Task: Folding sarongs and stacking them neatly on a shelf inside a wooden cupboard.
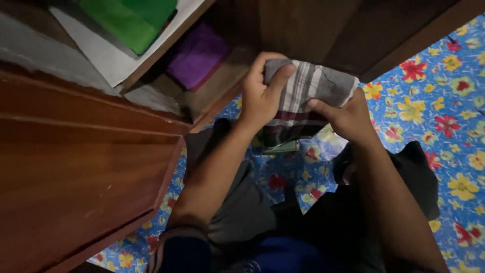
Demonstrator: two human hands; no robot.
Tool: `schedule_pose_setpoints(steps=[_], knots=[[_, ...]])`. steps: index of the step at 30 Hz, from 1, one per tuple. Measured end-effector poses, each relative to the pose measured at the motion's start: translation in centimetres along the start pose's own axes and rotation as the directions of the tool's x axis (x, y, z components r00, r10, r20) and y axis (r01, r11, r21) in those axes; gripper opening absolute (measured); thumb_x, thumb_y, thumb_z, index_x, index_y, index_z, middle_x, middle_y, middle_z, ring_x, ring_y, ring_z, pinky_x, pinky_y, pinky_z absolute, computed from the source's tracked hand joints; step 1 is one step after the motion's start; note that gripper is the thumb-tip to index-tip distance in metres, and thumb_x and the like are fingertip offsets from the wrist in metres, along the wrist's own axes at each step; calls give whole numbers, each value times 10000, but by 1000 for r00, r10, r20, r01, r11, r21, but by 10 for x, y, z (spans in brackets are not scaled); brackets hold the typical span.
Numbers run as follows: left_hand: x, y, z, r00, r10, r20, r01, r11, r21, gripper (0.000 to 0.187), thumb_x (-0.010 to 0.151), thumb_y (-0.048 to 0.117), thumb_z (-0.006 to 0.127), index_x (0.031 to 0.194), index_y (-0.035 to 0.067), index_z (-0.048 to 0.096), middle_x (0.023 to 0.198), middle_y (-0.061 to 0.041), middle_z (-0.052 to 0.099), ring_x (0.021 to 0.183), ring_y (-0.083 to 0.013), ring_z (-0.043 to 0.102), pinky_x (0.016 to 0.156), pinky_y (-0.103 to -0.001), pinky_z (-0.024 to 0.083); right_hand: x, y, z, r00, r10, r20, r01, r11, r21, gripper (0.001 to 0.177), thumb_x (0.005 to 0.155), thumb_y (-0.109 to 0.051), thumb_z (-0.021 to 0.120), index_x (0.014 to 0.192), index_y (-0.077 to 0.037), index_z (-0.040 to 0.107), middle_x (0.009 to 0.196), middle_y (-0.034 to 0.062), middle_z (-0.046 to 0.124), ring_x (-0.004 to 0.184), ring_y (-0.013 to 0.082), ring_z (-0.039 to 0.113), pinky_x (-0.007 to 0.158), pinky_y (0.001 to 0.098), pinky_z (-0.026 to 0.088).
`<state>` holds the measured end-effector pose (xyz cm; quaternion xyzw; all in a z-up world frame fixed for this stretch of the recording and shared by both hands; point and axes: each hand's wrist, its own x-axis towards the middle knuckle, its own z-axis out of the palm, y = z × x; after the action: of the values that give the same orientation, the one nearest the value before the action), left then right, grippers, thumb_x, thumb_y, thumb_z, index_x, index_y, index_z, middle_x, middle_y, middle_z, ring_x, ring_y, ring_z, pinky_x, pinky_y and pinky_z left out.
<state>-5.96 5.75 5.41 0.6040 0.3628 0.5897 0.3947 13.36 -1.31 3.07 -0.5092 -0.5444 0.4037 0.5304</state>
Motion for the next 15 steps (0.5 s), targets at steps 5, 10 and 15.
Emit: schedule_pose_setpoints(steps=[5, 10, 15], knots=[[17, 0, -33, 1000, 26, 15, -28, 974, 227, 345, 1046, 485, 568, 1252, 211, 604, 1248, 22, 667, 997, -154, 698, 862, -279, 577, 0, -1, 1, 995, 76, -61, -87, 974, -208, 360, 942, -164, 762, 1241, 8, 659, 1140, 101, 696, 1064, 246, 671, 862, 368, 569], [67, -25, -120, 878, 356, -319, -84, 772, 630, 561, 962, 274, 853, 1382, 145, 505, 1433, -130, 485, 1392, -341, 493, 1191, -517, 454, 4, -13, 1, 985, 108, -136, -129, 979, -155, 256, 970, -126, 750, 1192, -19, 681, 1088, 66, 695, 997, 216, 672, 818, 341, 565], [91, -36, -203, 947, 12, -320, 267, 524, 809, 952, 943, 85, 952, 1603, 329, 310, 1670, -224, -8, 1565, -539, 115, 1278, -620, 331, 10, -22, 3, 967, 142, -212, -160, 985, -69, 264, 957, -110, 762, 1198, -32, 691, 1083, 51, 712, 993, 177, 674, 839, 319, 579]])
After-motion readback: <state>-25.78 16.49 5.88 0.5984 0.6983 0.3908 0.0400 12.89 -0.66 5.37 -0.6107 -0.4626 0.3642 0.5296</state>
